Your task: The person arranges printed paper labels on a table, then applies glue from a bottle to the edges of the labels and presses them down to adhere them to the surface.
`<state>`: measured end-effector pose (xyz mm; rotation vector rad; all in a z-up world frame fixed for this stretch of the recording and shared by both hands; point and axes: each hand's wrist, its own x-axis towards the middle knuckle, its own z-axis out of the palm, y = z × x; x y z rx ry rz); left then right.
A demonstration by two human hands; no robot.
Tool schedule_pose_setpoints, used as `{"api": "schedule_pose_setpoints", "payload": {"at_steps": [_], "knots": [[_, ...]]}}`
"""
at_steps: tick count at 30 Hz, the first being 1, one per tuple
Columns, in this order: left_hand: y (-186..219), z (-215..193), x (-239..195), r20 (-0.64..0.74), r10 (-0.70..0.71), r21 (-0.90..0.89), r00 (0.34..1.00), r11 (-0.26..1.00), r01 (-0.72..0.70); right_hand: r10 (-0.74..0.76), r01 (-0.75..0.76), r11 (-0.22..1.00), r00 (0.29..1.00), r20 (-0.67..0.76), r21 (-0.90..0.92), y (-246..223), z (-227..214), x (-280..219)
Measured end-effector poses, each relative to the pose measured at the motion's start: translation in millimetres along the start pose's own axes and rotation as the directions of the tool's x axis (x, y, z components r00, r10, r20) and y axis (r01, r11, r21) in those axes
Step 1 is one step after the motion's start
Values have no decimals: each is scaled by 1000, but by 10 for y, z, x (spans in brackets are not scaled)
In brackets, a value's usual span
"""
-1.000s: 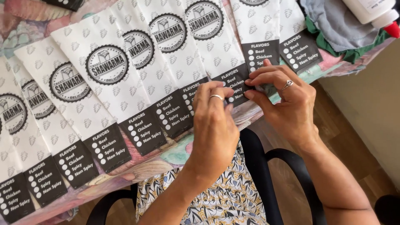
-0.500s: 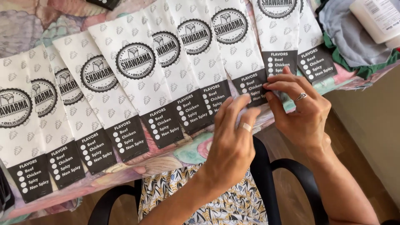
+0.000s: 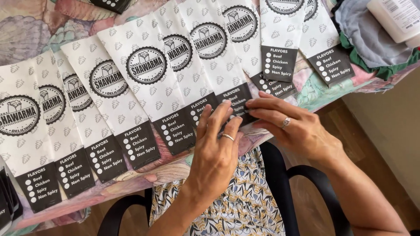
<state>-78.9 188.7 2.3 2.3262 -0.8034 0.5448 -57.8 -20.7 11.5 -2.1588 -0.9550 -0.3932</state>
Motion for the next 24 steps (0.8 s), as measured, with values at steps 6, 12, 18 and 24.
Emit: {"api": "schedule_pose_setpoints", "payload": {"at_steps": [6,12,18,24], "knots": [[-48,69,-32,-27,48,-57,998,997,-50,-11,13,999,999,-42,40,-17,-65,-20],[0,55,27,-75,-6,-47,997,999,2,-1,8,996,997,-79,90,-18,-10,45],[70,126,163,-114,-257,-140,960,960,241,212,-199,976,956,-203,83,-128,74,117],[83,53,259,-14,-410,-175,912,899,401,309,-308,950,926,-216,40,-203,55,227]]}}
